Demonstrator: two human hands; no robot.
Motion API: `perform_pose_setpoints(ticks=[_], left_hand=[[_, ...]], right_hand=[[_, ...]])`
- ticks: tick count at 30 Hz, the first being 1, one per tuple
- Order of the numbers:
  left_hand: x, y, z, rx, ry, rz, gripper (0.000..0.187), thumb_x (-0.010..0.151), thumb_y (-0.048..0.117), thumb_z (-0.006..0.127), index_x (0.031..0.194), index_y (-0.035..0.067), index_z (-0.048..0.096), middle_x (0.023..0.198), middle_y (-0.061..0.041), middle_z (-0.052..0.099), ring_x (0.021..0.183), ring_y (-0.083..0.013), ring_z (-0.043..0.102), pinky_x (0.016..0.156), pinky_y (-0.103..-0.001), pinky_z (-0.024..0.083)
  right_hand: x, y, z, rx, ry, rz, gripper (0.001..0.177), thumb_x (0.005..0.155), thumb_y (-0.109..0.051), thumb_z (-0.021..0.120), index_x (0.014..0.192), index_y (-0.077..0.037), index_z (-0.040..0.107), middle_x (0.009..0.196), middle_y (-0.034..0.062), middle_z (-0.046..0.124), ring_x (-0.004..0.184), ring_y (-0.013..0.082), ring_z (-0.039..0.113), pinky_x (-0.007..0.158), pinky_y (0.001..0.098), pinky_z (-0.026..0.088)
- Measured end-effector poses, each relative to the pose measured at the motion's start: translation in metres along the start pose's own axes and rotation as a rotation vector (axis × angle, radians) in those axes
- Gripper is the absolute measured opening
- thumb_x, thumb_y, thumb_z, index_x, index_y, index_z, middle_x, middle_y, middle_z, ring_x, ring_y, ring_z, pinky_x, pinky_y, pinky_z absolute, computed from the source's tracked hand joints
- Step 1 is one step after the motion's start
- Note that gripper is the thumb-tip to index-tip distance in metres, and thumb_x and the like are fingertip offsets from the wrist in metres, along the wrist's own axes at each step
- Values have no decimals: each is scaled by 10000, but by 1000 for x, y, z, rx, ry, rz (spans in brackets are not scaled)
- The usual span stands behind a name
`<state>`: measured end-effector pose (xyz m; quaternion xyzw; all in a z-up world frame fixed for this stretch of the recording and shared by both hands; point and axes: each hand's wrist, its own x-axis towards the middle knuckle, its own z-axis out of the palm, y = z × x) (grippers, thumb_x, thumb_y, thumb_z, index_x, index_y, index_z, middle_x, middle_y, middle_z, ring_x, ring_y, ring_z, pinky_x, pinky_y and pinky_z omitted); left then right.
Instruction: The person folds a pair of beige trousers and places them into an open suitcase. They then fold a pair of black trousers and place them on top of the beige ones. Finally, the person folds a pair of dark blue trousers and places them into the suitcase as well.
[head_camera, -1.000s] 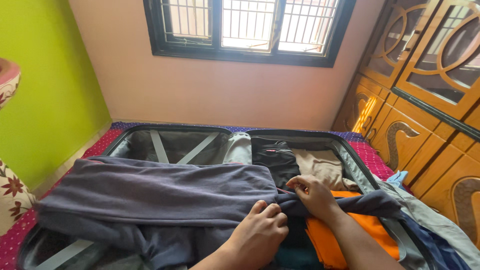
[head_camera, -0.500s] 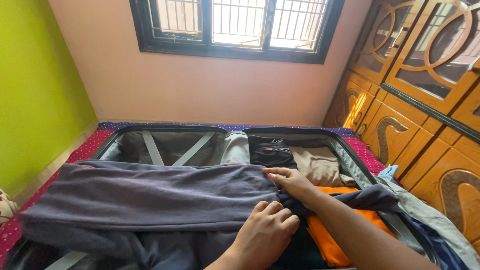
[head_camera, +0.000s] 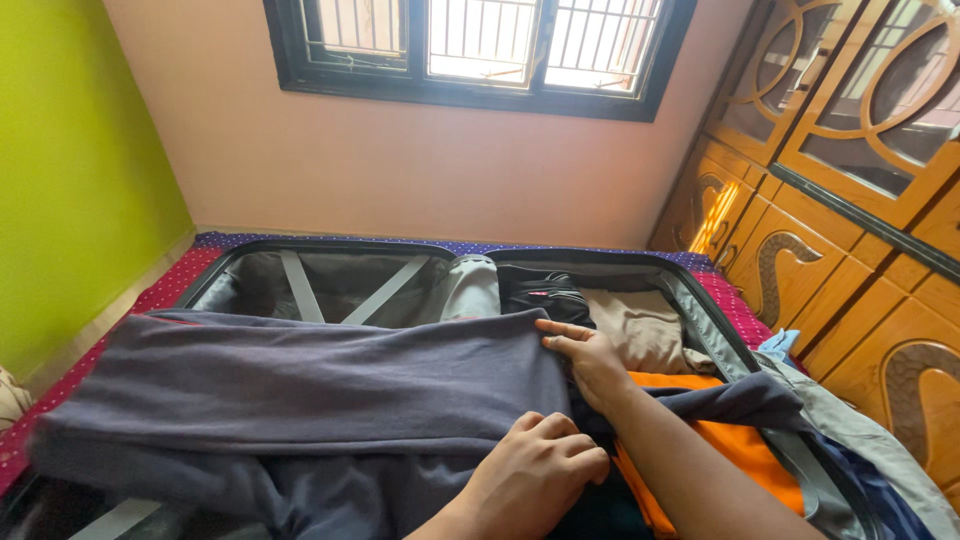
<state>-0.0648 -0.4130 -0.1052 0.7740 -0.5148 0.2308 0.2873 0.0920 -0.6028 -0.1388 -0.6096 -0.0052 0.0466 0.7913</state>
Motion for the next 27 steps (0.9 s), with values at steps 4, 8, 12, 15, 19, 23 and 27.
perform_pose_setpoints(ticks=[4,8,12,15,19,23,27], left_hand=[[3,2,-4,-59,38,-36,127,879,91,681,993,137,650,1086,14,704,1132,-223,614,966,-378,481],[7,6,-16,-126,60,-40,141,847,93,672,984,99,636,1098,-40,678,1147,-264,615,1005,-392,511],[10,17,-25,-51,184,-193,155,839,176,686,963,90,647,1167,-55,669,1146,-261,621,974,-407,498],[14,18,-28,62,216,-303,321,848,320,736,1051,77,685,1241,-100,628,1156,-299,577,933,-466,447],[10,13,-16,188,139,-317,670,727,476,798,1235,60,660,1396,-201,504,1221,-365,489,946,-502,386],[5,6,5,440,29,-369,678,687,322,776,1306,91,623,1547,-227,390,1308,-357,442,1013,-491,355],[1,1,9,510,56,-446,650,719,175,727,1351,88,603,1587,-255,342,1389,-368,396,1098,-488,328]], right_hand=[[-13,-15,12,-168,53,26,352,870,-28,710,1208,-111,765,907,26,741,675,80,642,605,229,541],[-15,-8,14,-305,61,-14,373,862,-47,748,1218,-150,783,899,4,755,611,53,584,530,216,470],[-13,-5,8,-255,35,-38,351,887,-87,726,1234,-114,770,951,2,744,703,51,585,607,215,483],[-10,-5,6,-189,-30,-83,351,928,-121,692,1271,-72,748,1022,-3,745,831,50,610,739,207,517],[-14,-14,7,82,-121,-19,406,946,-170,630,1332,-54,677,1045,22,710,864,115,631,762,286,530],[-20,-23,9,217,-184,36,458,974,-241,578,1388,-45,581,1096,55,696,919,146,670,798,330,548],[-23,-24,10,252,-229,22,486,976,-271,541,1394,-23,548,1193,68,685,999,168,676,851,327,548]])
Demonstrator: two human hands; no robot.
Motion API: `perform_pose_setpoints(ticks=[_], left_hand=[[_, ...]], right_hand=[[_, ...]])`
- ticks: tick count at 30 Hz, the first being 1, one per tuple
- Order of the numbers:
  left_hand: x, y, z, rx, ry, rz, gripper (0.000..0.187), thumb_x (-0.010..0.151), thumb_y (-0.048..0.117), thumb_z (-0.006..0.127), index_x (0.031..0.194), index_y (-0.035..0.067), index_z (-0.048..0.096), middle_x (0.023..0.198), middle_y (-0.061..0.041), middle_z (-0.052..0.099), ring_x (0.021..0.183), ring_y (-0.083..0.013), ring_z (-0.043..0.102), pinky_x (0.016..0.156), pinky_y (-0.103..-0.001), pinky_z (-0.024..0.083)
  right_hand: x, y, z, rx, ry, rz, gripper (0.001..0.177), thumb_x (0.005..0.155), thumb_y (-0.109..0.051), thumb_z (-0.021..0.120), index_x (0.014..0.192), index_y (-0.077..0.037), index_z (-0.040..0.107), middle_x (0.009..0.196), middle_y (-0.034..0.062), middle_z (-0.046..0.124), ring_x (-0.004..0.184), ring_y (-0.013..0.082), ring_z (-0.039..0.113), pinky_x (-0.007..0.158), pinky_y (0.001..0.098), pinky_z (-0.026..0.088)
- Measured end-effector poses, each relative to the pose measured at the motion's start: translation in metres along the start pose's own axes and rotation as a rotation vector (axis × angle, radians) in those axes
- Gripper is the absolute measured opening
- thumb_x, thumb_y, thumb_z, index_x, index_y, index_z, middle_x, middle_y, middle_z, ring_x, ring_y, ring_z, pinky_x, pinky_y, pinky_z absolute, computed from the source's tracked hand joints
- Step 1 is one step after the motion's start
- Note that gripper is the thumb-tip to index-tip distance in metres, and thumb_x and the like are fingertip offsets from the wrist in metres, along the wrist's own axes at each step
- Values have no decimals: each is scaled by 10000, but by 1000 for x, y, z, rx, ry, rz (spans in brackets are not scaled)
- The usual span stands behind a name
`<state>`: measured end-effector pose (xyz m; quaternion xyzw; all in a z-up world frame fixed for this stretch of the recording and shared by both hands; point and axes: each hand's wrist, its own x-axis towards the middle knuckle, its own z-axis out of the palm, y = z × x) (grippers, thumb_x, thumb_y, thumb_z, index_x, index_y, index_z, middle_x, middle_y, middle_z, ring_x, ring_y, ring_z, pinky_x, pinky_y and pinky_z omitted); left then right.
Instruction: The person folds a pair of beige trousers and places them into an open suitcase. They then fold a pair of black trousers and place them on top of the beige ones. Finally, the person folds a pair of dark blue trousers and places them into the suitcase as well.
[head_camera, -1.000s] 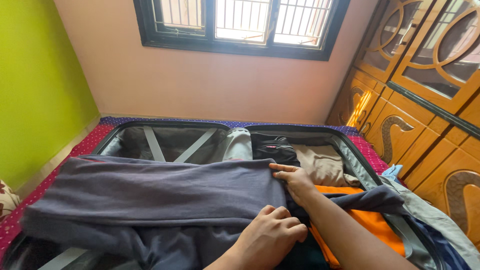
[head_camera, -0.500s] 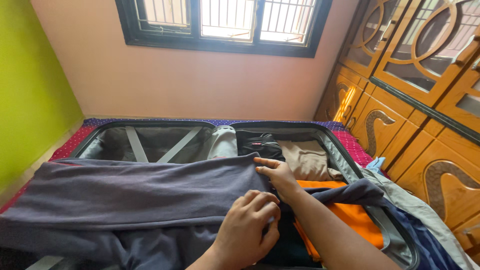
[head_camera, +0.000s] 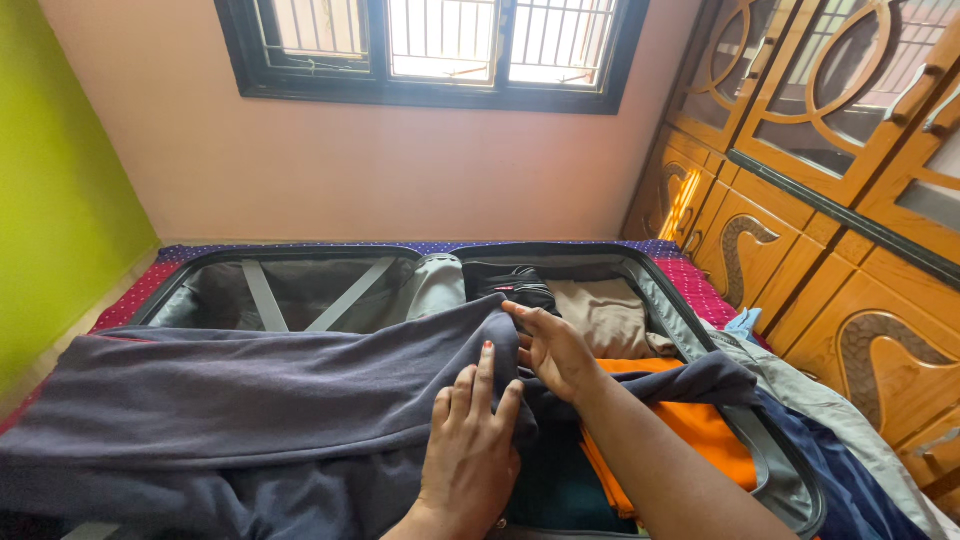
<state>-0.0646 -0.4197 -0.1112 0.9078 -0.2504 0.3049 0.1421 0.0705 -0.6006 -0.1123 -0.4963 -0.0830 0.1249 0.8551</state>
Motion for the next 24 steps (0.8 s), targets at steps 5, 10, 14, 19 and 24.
perform_pose_setpoints(ticks=[5,10,14,19,24], left_hand=[[2,0,-3,-81,85,25,731,660,171,703,1376,91,581,1528,-324,322,1435,-477,302,1142,-604,218],[10,-2,-19,-314,161,-137,376,831,160,685,1197,108,616,1379,-288,557,1300,-430,513,1071,-521,384],[22,-15,-39,-715,148,-622,274,901,211,660,1134,93,578,980,-223,738,947,-364,733,795,-455,539],[29,-21,-38,-860,260,-814,228,977,247,600,1133,100,522,778,-170,729,676,-289,753,619,-401,522],[25,-25,-31,-918,441,-673,180,1022,206,550,1155,86,532,783,-128,693,619,-202,641,600,-361,501]], right_hand=[[1,-1,1,15,-73,-42,535,999,-297,519,1437,11,529,1266,101,647,1017,185,662,884,341,547],[-4,-6,8,1,-87,-38,542,996,-287,523,1451,6,505,1279,106,647,1053,204,652,907,367,548],[-9,-8,17,-36,-29,2,537,975,-264,552,1458,-33,516,1252,88,646,1125,216,654,946,378,556],[-4,-3,10,-302,104,-94,426,955,-178,617,1367,-72,626,1199,64,659,1051,210,675,892,385,590],[-2,-11,-13,-924,145,-356,253,952,-144,656,1159,-37,754,1043,66,769,916,173,715,824,331,577]])
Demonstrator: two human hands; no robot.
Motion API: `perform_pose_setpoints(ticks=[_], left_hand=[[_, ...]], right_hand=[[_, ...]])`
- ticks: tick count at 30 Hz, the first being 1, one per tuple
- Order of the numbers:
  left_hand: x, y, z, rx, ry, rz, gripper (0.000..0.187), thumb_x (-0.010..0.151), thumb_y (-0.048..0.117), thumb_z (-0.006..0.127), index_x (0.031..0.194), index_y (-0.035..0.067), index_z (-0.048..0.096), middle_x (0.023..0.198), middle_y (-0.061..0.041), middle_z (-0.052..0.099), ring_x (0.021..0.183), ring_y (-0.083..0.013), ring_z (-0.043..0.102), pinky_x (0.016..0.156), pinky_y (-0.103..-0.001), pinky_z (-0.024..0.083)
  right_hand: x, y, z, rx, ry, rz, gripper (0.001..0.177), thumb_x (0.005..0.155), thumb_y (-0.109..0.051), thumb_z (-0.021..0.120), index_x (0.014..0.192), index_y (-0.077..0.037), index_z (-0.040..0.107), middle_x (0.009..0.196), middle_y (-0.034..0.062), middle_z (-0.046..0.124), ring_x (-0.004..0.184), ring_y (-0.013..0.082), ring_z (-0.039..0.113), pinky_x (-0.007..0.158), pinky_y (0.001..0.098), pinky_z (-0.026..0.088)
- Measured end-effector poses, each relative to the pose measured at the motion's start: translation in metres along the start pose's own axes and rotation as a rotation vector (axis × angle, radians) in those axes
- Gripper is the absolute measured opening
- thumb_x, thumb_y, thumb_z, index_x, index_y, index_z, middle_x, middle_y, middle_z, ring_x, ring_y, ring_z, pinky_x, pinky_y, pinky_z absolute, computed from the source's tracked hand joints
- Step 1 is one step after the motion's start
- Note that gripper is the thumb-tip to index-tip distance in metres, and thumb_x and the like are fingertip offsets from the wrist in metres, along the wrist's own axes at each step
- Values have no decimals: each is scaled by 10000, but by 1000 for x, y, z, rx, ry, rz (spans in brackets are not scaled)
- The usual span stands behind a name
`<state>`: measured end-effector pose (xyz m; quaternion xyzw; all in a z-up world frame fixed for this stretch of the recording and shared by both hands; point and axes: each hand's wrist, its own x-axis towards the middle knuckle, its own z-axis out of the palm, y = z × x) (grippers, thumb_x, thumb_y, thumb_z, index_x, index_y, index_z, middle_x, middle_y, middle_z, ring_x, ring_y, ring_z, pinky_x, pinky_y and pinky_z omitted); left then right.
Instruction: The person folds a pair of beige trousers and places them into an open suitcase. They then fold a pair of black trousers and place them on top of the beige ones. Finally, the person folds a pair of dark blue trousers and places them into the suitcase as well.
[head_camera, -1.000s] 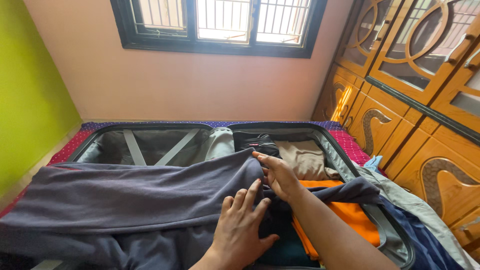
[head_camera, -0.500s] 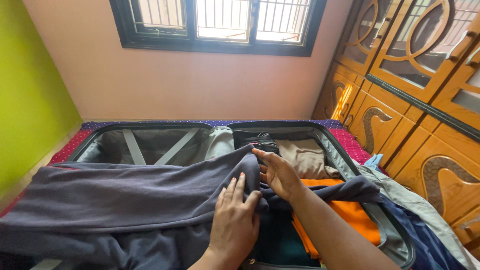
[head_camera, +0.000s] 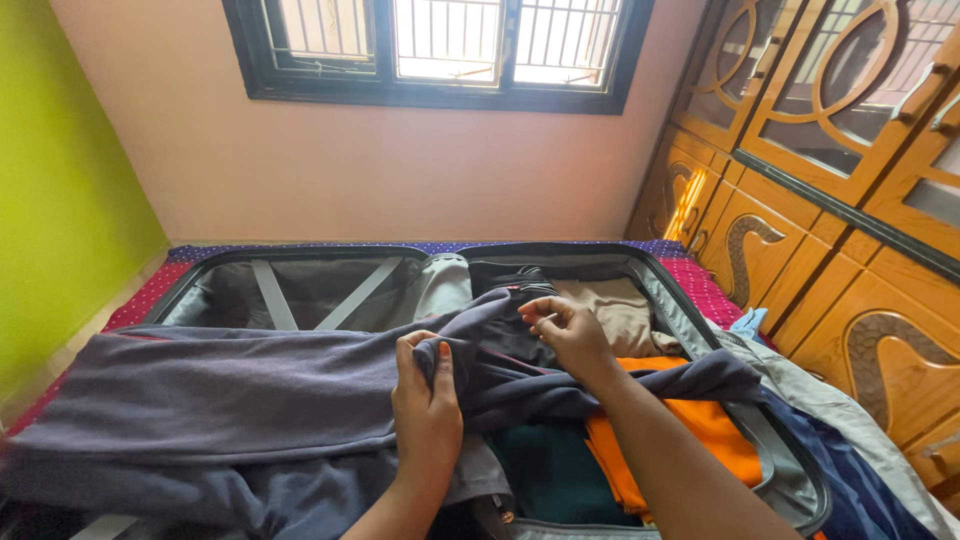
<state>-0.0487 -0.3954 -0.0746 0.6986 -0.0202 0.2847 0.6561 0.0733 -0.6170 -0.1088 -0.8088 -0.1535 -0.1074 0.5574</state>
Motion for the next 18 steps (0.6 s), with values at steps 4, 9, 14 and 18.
perform_pose_setpoints(ticks=[4,9,14,18], left_hand=[[0,5,-2,-41,-12,19,165,1042,207,514,1152,87,541,738,-82,612,552,-136,504,526,-331,420],[0,12,-5,-95,-54,-30,176,1041,200,476,1173,107,547,651,-52,532,505,-89,415,472,-307,335],[-2,11,-7,-160,-143,39,183,1054,190,474,1204,113,547,676,-51,534,553,-76,439,493,-307,349],[4,21,-6,38,-286,-132,214,1016,225,508,1216,169,563,632,-144,590,516,-213,542,528,-384,392]], right_hand=[[-25,-21,-6,-301,-308,-176,245,878,-129,698,1105,-63,763,1000,42,784,938,143,746,847,299,583],[-64,-76,0,-657,-407,-251,312,789,-160,804,1100,-171,786,815,68,671,859,238,613,801,375,501],[-93,-112,-16,-602,-285,-527,264,760,-118,792,986,-238,854,770,18,658,810,211,643,767,369,495],[-114,-120,-22,-484,-471,-618,237,771,-104,781,995,-166,825,883,42,689,883,239,658,796,379,501]])
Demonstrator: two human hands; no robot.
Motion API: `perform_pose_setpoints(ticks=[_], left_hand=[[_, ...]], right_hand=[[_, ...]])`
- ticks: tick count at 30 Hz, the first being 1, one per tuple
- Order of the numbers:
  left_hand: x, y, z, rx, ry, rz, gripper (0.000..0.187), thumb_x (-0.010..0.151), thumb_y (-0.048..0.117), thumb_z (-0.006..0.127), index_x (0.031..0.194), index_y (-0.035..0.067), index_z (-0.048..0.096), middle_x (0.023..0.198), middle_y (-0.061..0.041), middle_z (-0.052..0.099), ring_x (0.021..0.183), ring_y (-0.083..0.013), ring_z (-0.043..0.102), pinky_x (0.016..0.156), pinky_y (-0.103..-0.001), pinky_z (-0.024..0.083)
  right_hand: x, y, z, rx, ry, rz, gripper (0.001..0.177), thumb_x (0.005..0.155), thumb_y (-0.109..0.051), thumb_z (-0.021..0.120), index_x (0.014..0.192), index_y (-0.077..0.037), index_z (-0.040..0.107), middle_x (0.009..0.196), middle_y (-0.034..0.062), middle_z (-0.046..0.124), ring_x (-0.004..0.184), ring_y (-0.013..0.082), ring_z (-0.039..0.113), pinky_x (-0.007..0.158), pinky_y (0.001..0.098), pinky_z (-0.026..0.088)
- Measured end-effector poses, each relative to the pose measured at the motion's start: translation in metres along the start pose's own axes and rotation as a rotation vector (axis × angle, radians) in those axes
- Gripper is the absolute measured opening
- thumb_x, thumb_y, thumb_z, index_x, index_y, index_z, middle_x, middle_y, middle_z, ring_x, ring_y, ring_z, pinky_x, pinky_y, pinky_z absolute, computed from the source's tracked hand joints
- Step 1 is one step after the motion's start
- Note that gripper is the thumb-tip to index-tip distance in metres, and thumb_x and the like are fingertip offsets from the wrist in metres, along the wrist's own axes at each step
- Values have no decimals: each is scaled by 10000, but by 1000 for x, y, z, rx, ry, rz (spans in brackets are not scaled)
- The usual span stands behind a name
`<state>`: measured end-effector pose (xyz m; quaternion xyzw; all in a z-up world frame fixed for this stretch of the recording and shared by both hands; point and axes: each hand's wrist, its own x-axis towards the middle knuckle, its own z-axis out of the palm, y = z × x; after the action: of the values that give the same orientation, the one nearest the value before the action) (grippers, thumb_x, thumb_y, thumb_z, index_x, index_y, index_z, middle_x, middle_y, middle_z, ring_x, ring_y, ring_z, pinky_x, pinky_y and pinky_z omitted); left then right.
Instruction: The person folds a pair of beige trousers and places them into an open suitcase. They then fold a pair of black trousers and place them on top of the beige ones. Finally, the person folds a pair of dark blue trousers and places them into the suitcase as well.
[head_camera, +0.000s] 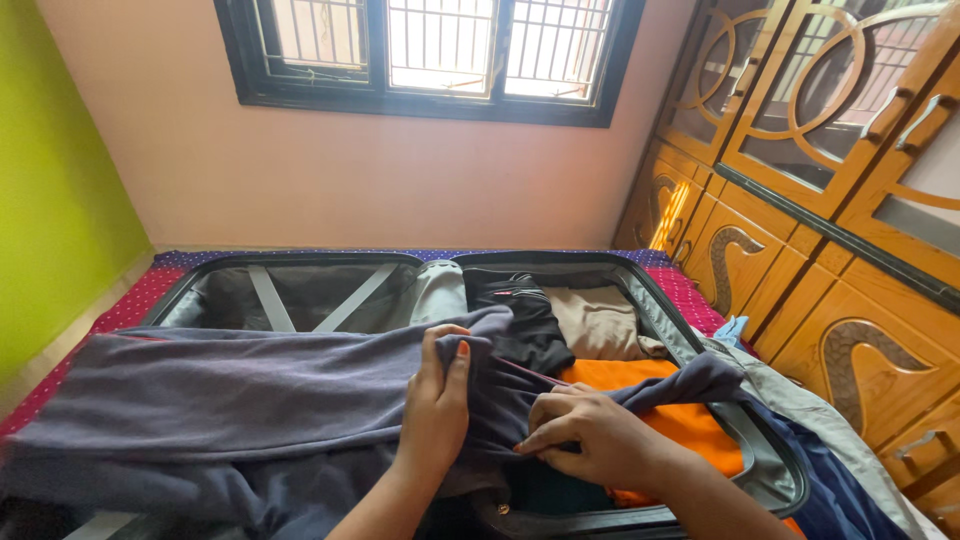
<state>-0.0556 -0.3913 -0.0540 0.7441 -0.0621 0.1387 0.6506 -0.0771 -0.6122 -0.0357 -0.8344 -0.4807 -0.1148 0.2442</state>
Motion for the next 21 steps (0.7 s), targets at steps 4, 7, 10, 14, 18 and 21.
perform_pose_setpoints(ticks=[4,7,10,14,18,21], left_hand=[[3,14,0,70,-149,145,224,1015,262,515,1221,182,555,797,-156,706,719,-321,701,666,-444,496],[-1,17,0,199,-235,110,260,1017,287,507,1260,199,538,870,-197,716,853,-410,690,739,-489,484],[-8,6,3,142,-260,142,270,1020,280,508,1269,182,545,993,-202,734,998,-424,696,828,-472,510],[-20,-13,6,14,-262,188,304,1018,246,492,1302,144,534,1135,-204,730,1113,-408,692,925,-442,511],[-28,-18,7,-10,-241,190,339,1019,238,487,1343,144,524,1202,-200,717,1174,-396,675,962,-431,501],[-33,-20,6,-9,-268,269,337,1038,225,482,1361,132,508,1254,-211,692,1243,-395,649,1017,-424,476]], right_hand=[[-12,0,-5,50,59,160,182,838,-138,770,1012,-122,823,865,27,742,845,210,705,759,349,528],[-17,10,0,195,-270,354,194,884,-189,761,1055,-111,807,937,31,758,886,190,726,794,326,561],[-14,35,5,290,-220,534,217,906,-230,744,1072,-105,805,935,55,802,855,197,741,782,319,584],[-2,84,13,95,99,750,232,889,-251,721,1051,-122,826,956,53,823,843,154,781,784,307,604],[7,130,39,104,8,849,266,876,-259,741,1102,-126,789,997,66,815,904,147,768,827,297,583],[13,169,56,55,-86,814,279,867,-283,766,1086,-112,792,996,87,804,899,185,764,826,319,578]])
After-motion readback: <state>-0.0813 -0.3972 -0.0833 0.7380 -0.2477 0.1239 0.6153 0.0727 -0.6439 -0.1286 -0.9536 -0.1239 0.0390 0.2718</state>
